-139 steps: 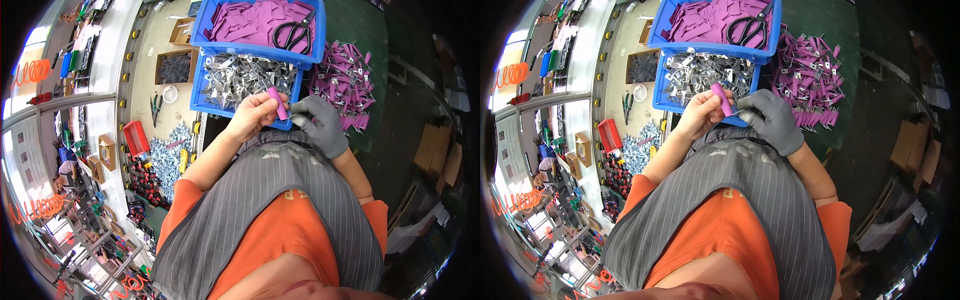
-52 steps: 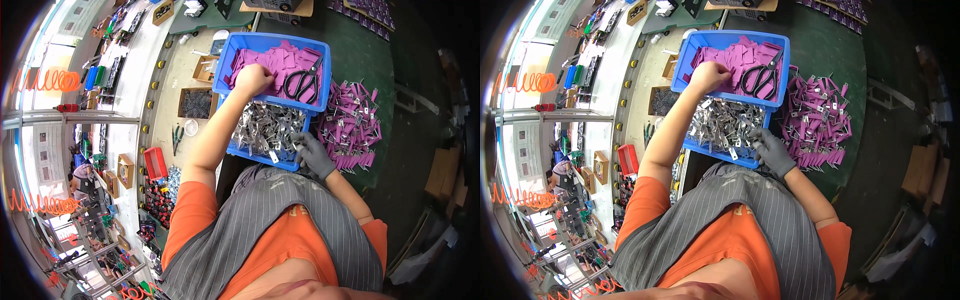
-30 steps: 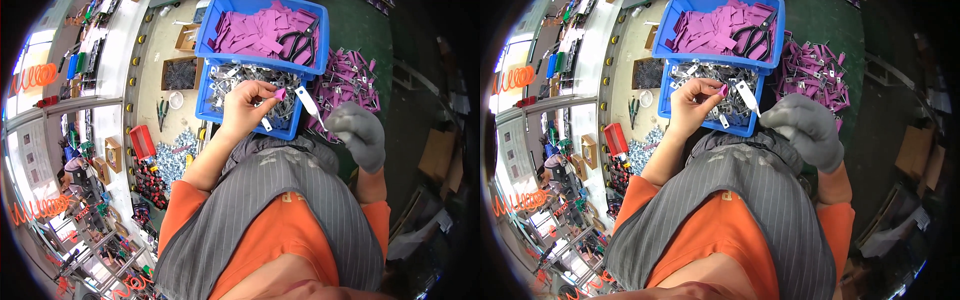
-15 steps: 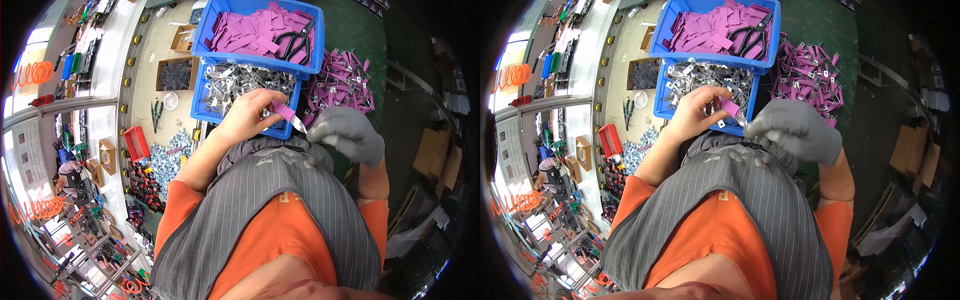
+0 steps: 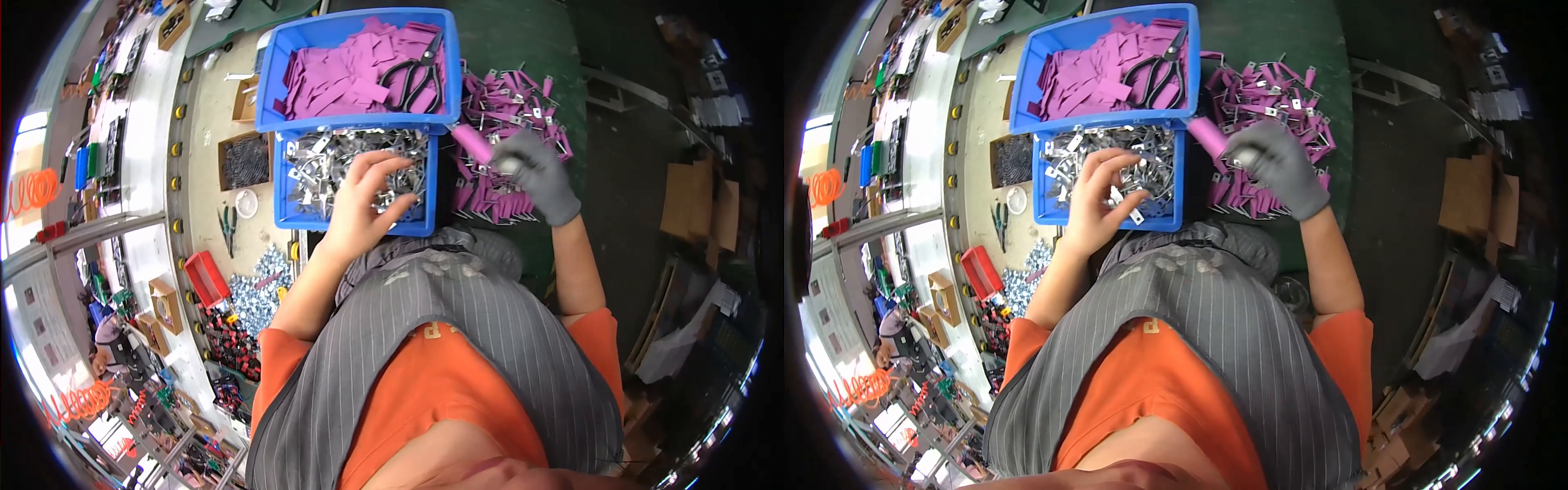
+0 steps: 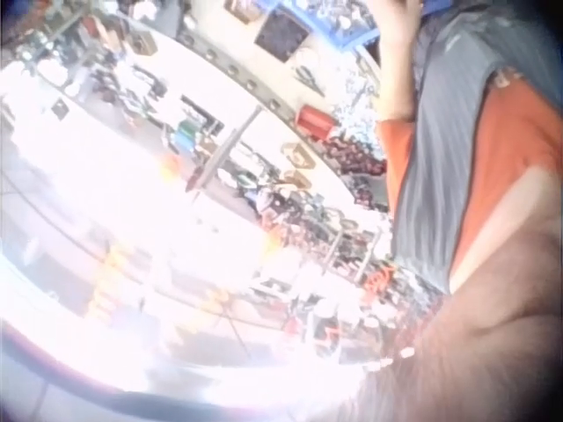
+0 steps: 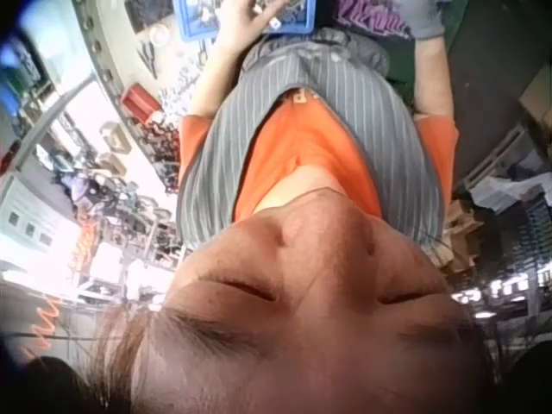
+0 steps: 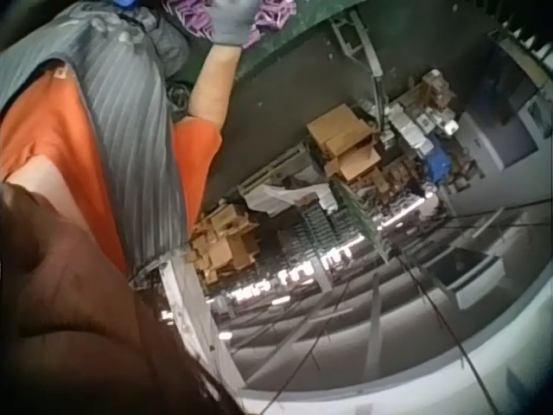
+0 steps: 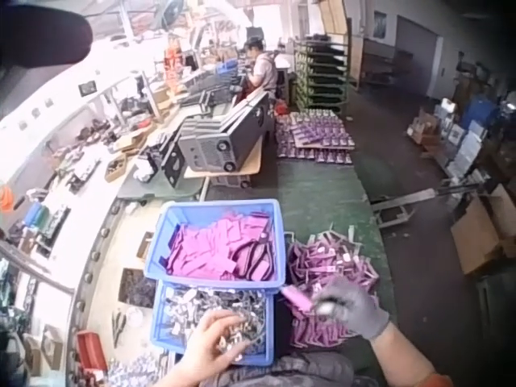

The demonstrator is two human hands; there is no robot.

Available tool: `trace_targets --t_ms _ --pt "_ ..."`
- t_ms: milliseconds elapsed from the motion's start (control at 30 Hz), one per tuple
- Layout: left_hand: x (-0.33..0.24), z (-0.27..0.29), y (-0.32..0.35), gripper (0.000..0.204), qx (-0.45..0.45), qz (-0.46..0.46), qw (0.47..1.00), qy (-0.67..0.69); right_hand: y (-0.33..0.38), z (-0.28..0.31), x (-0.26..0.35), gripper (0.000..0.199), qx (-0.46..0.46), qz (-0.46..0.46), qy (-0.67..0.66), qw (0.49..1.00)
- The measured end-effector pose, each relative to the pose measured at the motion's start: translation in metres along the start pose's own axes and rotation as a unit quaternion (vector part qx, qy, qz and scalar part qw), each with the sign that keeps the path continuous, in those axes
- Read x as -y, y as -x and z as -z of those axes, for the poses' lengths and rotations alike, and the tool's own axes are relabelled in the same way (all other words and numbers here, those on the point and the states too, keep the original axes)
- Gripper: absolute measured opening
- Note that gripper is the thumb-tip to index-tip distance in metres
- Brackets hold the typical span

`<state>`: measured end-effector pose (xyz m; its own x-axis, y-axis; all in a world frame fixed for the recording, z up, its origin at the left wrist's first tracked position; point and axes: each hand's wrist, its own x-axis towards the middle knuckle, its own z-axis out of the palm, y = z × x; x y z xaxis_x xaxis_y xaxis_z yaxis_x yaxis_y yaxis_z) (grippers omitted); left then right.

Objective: Attaching pink plastic tags to metal bracket components in a workshop environment.

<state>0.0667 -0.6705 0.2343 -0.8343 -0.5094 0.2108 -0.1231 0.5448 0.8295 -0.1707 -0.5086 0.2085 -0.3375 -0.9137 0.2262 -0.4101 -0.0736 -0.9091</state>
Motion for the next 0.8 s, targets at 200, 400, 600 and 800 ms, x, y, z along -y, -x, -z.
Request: trace_targets --t_ms 200,400,600,800 --pt "0.007 -0.006 0.003 0.029 0.039 0.049 0.997 0.042 0.031 0.077 -0.13 0.016 -0.206 -0.092 0.278 0.934" --pt "0.005 -0.002 0.003 0.023 0.047 0.091 0.994 0.029 0.058 0.093 -0.192 0.027 -0.198 -0.188 0.466 0.841" --pt "0.017 0.035 -0.038 0.009 -0.03 -0.068 0.982 -0.175 -0.021 0.0 -0.032 0.023 -0.055 -0.017 0.138 0.989" --pt "0.075 0.042 -0.132 0.019 0.075 -0.182 0.905 -0.376 -0.049 -0.108 -0.019 0.028 0.168 0.114 0.301 0.932"
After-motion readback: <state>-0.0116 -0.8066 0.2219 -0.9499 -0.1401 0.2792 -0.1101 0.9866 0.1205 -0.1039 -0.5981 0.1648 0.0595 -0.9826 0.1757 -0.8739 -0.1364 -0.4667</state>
